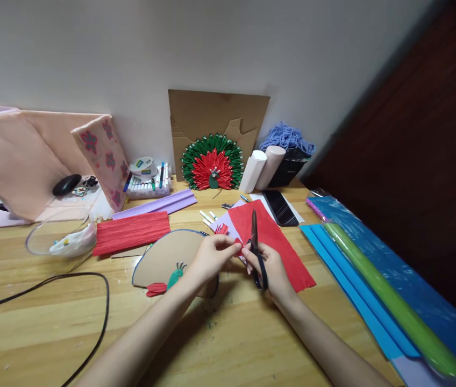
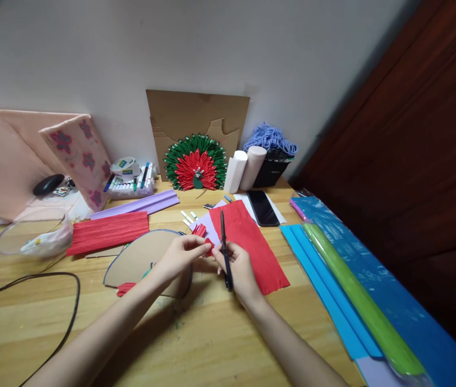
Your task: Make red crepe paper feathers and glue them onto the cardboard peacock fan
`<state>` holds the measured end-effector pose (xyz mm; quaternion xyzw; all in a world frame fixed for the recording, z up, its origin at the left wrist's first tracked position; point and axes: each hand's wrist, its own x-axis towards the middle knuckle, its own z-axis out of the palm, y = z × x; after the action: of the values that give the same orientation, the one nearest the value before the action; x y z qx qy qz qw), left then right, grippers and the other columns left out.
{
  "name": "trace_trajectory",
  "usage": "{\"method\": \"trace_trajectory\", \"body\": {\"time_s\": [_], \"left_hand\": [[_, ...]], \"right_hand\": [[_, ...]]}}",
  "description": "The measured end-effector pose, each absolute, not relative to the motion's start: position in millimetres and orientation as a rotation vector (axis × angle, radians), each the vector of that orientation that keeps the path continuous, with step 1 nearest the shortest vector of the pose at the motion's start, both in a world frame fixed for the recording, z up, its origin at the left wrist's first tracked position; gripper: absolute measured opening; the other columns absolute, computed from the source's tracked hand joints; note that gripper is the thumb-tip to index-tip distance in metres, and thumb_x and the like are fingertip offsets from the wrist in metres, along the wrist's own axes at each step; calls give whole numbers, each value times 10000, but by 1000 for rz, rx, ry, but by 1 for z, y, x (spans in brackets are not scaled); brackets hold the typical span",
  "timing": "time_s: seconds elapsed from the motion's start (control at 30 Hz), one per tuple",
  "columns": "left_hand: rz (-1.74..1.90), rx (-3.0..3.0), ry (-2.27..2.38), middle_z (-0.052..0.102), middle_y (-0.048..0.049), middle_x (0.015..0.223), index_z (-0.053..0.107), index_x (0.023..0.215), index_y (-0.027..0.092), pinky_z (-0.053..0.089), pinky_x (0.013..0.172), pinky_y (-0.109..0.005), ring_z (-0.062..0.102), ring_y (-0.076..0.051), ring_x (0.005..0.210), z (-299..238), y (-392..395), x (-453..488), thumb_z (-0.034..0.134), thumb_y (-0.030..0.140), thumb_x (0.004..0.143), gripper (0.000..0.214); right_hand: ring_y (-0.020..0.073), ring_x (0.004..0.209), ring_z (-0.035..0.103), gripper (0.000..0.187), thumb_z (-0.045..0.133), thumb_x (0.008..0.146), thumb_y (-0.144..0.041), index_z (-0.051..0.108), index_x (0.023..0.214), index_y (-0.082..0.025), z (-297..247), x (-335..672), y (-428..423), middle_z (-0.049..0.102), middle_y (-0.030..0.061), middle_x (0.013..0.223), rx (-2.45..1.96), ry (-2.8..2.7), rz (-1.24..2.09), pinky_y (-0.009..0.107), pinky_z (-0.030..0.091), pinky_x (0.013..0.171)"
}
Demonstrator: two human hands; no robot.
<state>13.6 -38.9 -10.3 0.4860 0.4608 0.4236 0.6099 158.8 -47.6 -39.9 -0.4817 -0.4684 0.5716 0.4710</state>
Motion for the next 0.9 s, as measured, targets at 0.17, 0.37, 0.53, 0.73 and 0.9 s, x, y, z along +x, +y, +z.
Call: {"method": "trace_trajectory", "body": {"time_s": [0.17,0.37,0.53,0.73,0.9], "left_hand": [[971,1130,1085,607,-13,573,648,636,113,369,547,-222,490,-95,522,-10,-38,11,671,366,651,255],[967,1087,1129,595,-7,566,634,634,111,358,544,-221,482,-89,518,-7,-38,13,688,361,627,256],[990,1072,1120,591,-8,567,618,628,115,371,547,-222,495,-92,524,-9,-38,14,704,374,613,274],[1034,1039,1137,590,-11,560,629,622,111,379,556,-223,490,-89,527,-7,-32,6,712,378,613,279],[1032,1024,1160,604,-26,597,633,628,107,368,544,-228,485,-88,523,-1,-30,-1,703,378,625,280]], "right_hand": [[91,443,470,318,703,659,-440,570,744,-163,-39,159,-47,511,-44,507,-1209,-1182,1345,207,377,447],[84,433,466,316,718,638,-432,570,737,-171,-43,160,-46,498,-61,483,-1188,-1142,1366,200,382,456],[83,444,456,300,679,680,-436,556,754,-172,-40,160,-46,524,-43,540,-1172,-1140,1358,204,379,458],[150,589,548,250,611,725,-433,572,682,-190,-21,188,-34,606,0,637,-1623,-1655,809,243,377,535],[225,798,609,186,574,743,-329,621,827,-169,-26,211,-22,664,88,856,-2028,-1927,296,279,396,631]]}}
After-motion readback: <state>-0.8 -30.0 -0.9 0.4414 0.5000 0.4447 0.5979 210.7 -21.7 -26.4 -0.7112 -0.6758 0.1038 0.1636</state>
